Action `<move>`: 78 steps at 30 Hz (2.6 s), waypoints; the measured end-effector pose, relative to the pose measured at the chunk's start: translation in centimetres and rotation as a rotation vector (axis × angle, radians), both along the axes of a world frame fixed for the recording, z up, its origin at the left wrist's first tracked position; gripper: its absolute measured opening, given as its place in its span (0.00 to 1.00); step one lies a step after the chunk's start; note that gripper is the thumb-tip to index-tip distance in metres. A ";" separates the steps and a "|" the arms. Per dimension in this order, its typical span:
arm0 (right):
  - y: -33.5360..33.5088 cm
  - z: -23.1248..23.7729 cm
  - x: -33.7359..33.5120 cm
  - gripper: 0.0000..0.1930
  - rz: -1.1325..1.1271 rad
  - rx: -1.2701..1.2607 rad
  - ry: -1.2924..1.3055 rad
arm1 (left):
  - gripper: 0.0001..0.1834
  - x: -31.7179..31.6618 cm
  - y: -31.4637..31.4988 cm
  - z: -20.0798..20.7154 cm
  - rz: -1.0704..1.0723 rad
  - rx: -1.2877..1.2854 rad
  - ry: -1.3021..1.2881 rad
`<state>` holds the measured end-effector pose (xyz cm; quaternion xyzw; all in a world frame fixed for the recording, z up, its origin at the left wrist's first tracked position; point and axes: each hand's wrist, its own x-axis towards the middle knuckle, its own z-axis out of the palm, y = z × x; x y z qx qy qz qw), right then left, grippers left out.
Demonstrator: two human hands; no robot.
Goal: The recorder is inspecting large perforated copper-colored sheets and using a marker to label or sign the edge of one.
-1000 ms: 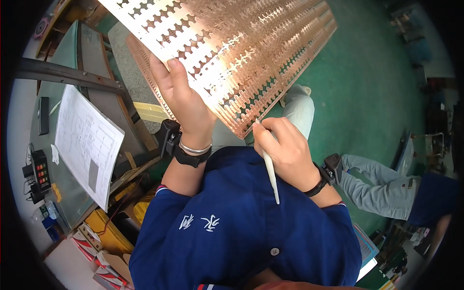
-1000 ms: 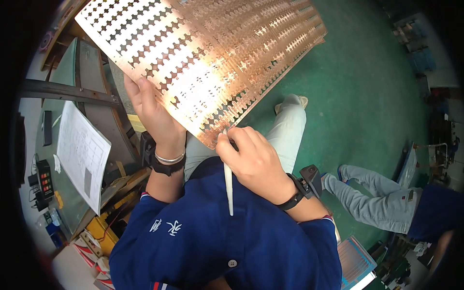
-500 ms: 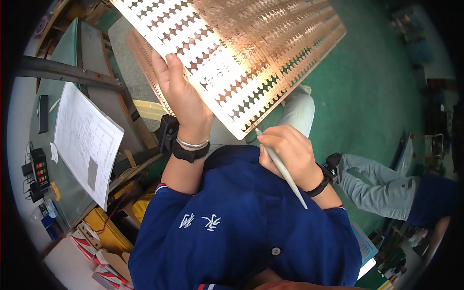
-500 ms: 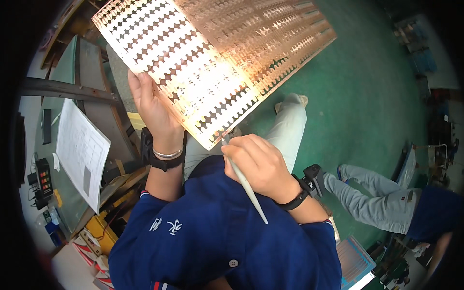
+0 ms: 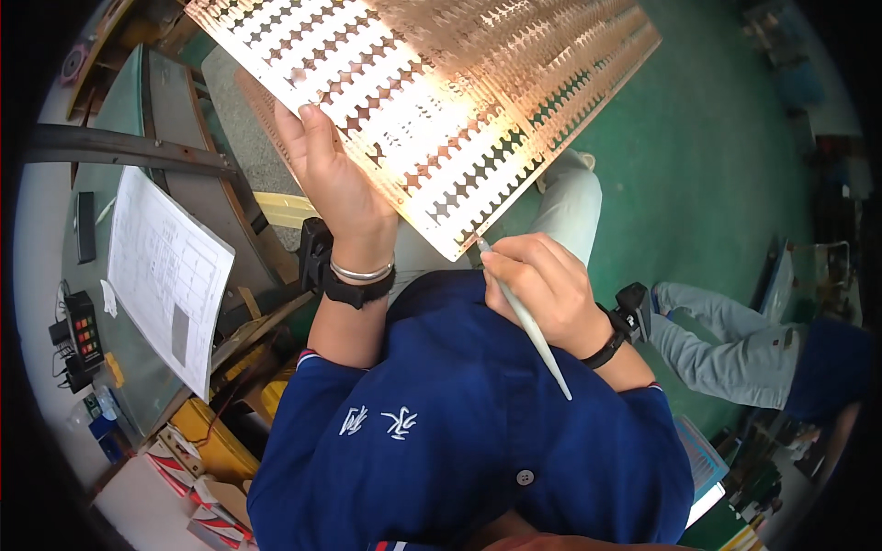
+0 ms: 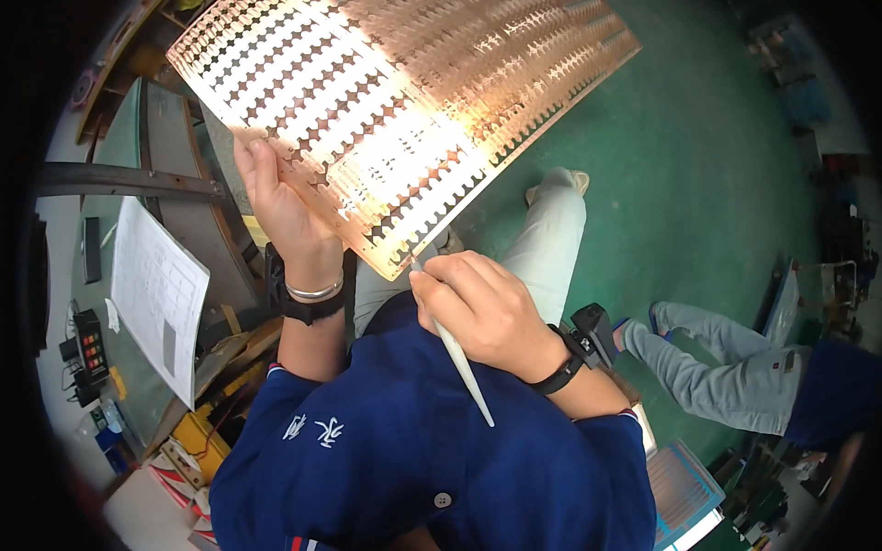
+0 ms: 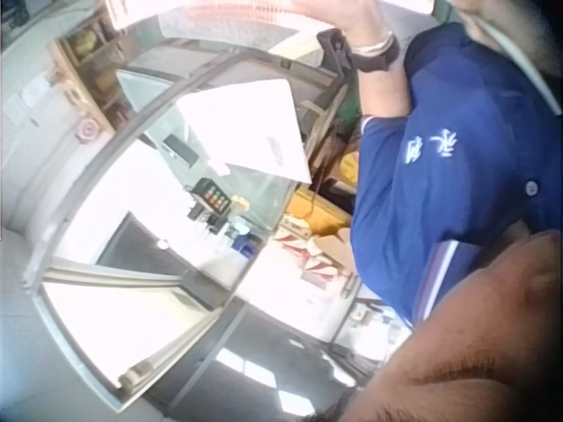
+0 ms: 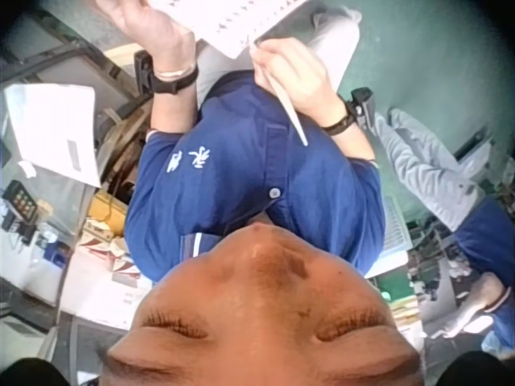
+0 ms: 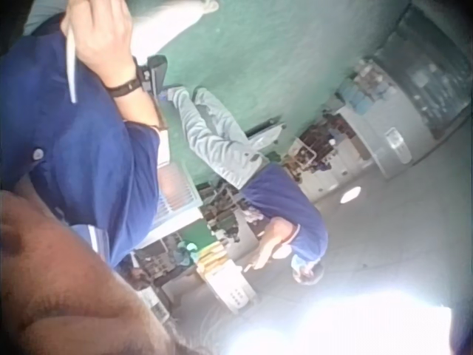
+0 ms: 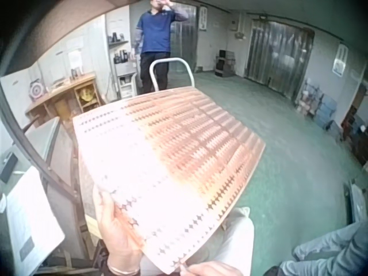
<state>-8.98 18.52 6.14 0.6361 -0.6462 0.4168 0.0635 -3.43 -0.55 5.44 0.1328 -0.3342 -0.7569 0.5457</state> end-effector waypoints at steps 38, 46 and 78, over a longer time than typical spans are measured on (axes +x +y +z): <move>0.1 -0.5 0.3 0.13 0.008 -0.042 -0.027 | 0.18 -0.1 -0.2 -1.0 -0.022 -0.012 -0.084; -0.3 -0.9 0.4 0.14 -0.047 -0.025 0.035 | 0.16 -0.5 0.8 -0.1 -0.020 -0.013 -0.041; 1.7 -0.5 -0.6 0.10 0.060 -0.034 -0.532 | 0.19 0.8 -1.4 -1.8 -0.163 0.135 -0.017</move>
